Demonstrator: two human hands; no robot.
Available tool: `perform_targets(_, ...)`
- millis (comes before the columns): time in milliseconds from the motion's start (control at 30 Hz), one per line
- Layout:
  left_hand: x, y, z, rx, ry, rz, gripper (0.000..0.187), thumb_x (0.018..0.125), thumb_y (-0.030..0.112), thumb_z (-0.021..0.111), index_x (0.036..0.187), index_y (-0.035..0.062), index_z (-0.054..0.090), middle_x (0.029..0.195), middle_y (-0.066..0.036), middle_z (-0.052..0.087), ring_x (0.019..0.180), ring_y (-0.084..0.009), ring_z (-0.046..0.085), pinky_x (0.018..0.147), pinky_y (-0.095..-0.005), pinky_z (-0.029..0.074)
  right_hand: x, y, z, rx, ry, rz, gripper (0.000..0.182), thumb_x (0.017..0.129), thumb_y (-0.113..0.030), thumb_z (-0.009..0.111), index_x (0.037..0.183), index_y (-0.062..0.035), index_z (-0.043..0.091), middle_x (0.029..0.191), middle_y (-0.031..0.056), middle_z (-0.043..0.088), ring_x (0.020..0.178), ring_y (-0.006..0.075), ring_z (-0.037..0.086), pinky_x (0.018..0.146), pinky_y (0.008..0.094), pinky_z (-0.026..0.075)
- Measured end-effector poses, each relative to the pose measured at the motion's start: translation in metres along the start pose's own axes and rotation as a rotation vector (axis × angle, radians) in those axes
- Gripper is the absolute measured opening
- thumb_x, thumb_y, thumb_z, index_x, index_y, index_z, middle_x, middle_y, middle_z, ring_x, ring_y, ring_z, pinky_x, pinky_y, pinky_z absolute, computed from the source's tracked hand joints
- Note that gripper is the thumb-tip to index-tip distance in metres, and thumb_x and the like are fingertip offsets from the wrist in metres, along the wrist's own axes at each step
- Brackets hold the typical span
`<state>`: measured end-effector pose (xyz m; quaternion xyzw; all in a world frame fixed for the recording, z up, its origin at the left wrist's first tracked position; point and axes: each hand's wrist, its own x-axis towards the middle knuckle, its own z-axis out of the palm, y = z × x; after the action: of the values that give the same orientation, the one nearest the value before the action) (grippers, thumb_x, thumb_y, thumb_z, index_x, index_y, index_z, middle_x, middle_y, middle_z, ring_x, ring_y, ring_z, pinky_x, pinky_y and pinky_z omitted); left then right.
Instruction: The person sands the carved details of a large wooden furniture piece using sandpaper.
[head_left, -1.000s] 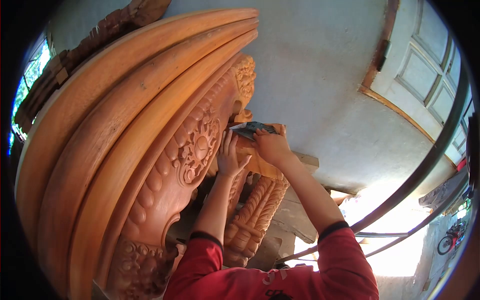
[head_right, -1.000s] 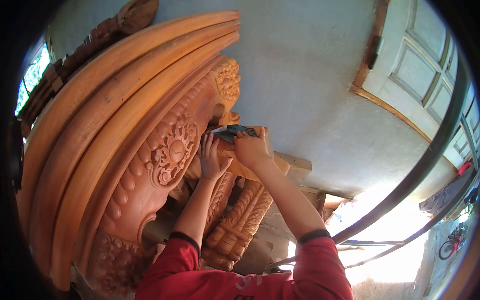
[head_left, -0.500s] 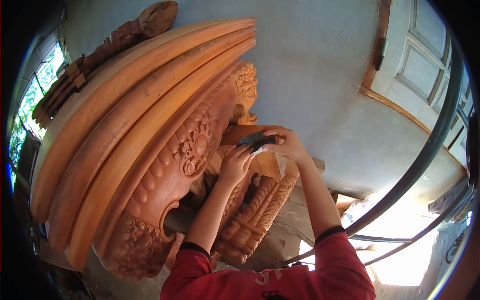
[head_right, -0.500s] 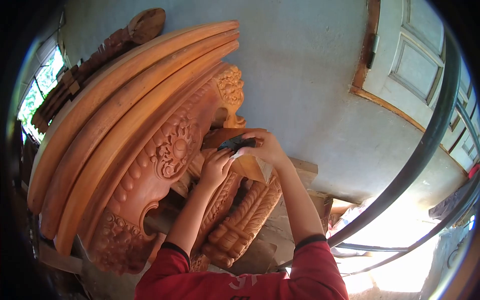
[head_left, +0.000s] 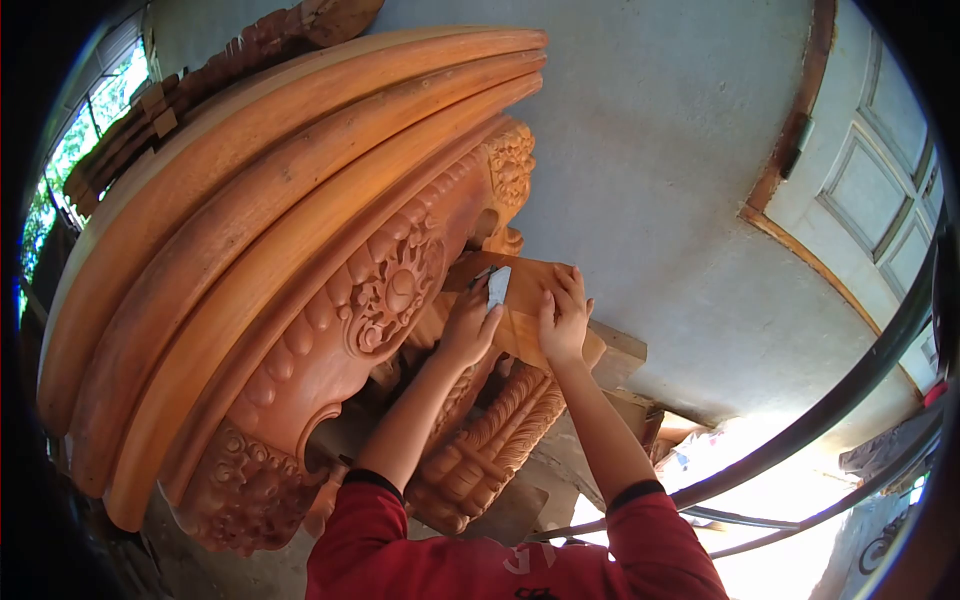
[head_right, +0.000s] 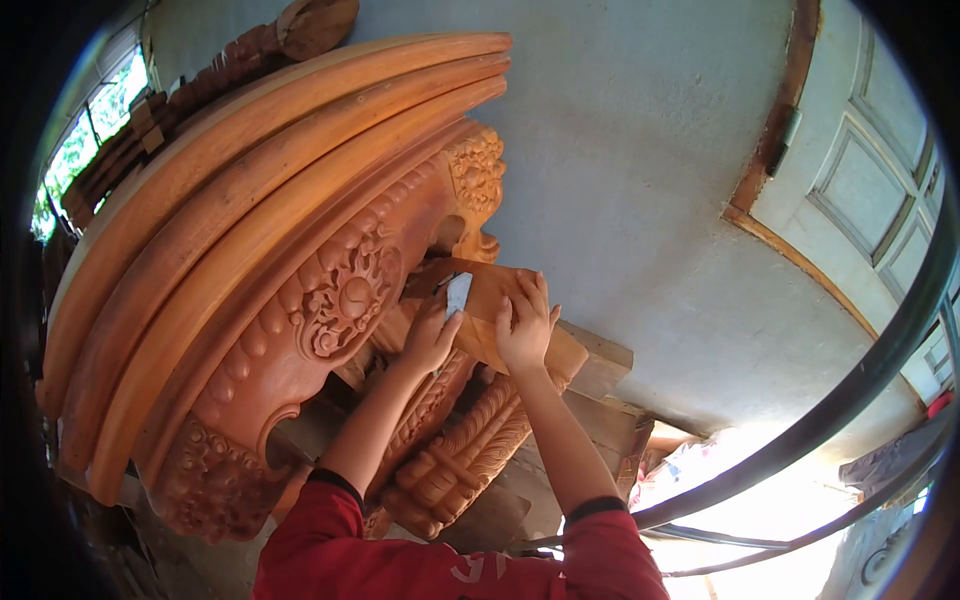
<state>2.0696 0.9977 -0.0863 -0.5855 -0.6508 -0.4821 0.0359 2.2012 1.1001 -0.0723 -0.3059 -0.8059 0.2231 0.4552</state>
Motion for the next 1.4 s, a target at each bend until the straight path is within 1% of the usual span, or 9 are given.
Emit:
perform_targets(400,0.038,0.02,-0.013,0.079,-0.119,-0.506,0.027,0.089,0.018,0.043,0.094,-0.0042,0.057,0.082,-0.027,0.058,0.08,-0.0397,0.056,0.071,-0.0443,0.044,0.003,0.006,0.005,0.132,0.108,-0.122,0.021,0.082,-0.015,0.05,0.094,-0.0068,0.065,0.119,0.0072,0.054,0.126,0.0313,0.036,0.097,0.0538,0.028)
perform_targets(467,0.03,0.033,0.014,-0.082,0.108,-0.043,0.024,0.087,0.015,0.045,0.098,-0.0036,0.056,0.094,-0.026,0.057,0.086,-0.0398,0.056,0.072,-0.0447,0.044,0.003,0.008,0.007,0.146,0.134,-0.143,0.021,0.081,-0.014,0.05,0.094,-0.0053,0.065,0.116,0.0087,0.056,0.124,0.0329,0.038,0.097,0.0503,0.03)
perform_targets(633,0.034,0.027,0.021,0.244,0.284,0.184,0.023,0.087,0.013,0.044,0.094,-0.0056,0.054,0.091,-0.022,0.058,0.084,-0.0362,0.058,0.071,-0.044,0.047,0.005,0.004,0.005,0.145,0.157,-0.189,0.021,0.079,-0.012,0.051,0.091,-0.0019,0.064,0.112,0.0119,0.057,0.121,0.0341,0.041,0.096,0.0442,0.033)
perform_targets(700,0.049,0.014,0.005,0.261,0.026,-0.611,0.023,0.088,0.012,0.039,0.096,-0.005,0.053,0.088,-0.024,0.059,0.08,-0.0373,0.058,0.071,-0.0447,0.045,0.005,0.004,0.005,0.087,0.142,-0.179,0.02,0.078,-0.011,0.051,0.091,-0.0011,0.064,0.111,0.013,0.057,0.121,0.0347,0.041,0.096,0.0435,0.033)
perform_targets(833,0.062,-0.013,-0.001,-0.233,-0.015,-0.846,0.026,0.09,0.017,0.039,0.093,-0.0035,0.055,0.083,-0.025,0.059,0.076,-0.0372,0.059,0.066,-0.0469,0.044,0.005,0.004,0.005,0.107,0.145,-0.182,0.02,0.078,-0.01,0.051,0.09,-0.0011,0.064,0.11,0.0128,0.058,0.12,0.0353,0.041,0.096,0.0433,0.034)
perform_targets(1000,0.048,0.011,0.029,0.221,0.281,0.21,0.025,0.088,0.019,0.042,0.085,-0.0014,0.055,0.077,-0.022,0.06,0.076,-0.0388,0.058,0.068,-0.0462,0.045,0.006,0.006,0.007,0.122,0.17,-0.191,0.018,0.078,-0.009,0.052,0.088,-0.0013,0.064,0.108,0.0116,0.058,0.119,0.036,0.042,0.096,0.043,0.035)
perform_targets(1033,0.05,0.012,0.021,0.218,0.284,0.205,0.025,0.088,0.019,0.042,0.085,-0.0014,0.055,0.077,-0.022,0.06,0.076,-0.0388,0.058,0.068,-0.0462,0.045,0.007,0.006,0.006,0.119,0.164,-0.192,0.018,0.078,-0.009,0.052,0.088,-0.0013,0.064,0.108,0.0116,0.058,0.119,0.036,0.042,0.096,0.043,0.035)
perform_targets(1100,0.058,0.005,-0.005,0.131,-0.031,-0.642,0.026,0.088,0.02,0.043,0.088,-0.0026,0.054,0.088,-0.024,0.058,0.082,-0.0399,0.056,0.071,-0.0467,0.042,0.006,0.004,0.005,0.095,0.158,-0.203,0.018,0.078,-0.009,0.053,0.088,-0.001,0.064,0.107,0.0119,0.059,0.118,0.0365,0.043,0.096,0.0431,0.035)
perform_targets(1400,0.036,0.015,0.02,0.056,0.152,-0.04,0.026,0.087,0.017,0.042,0.094,-0.0042,0.056,0.097,-0.025,0.056,0.097,-0.0394,0.051,0.083,-0.0458,0.04,0.006,0.004,0.005,0.131,0.171,-0.212,0.016,0.077,-0.008,0.053,0.086,-0.0003,0.064,0.105,0.0132,0.059,0.118,0.0378,0.043,0.096,0.0426,0.037)
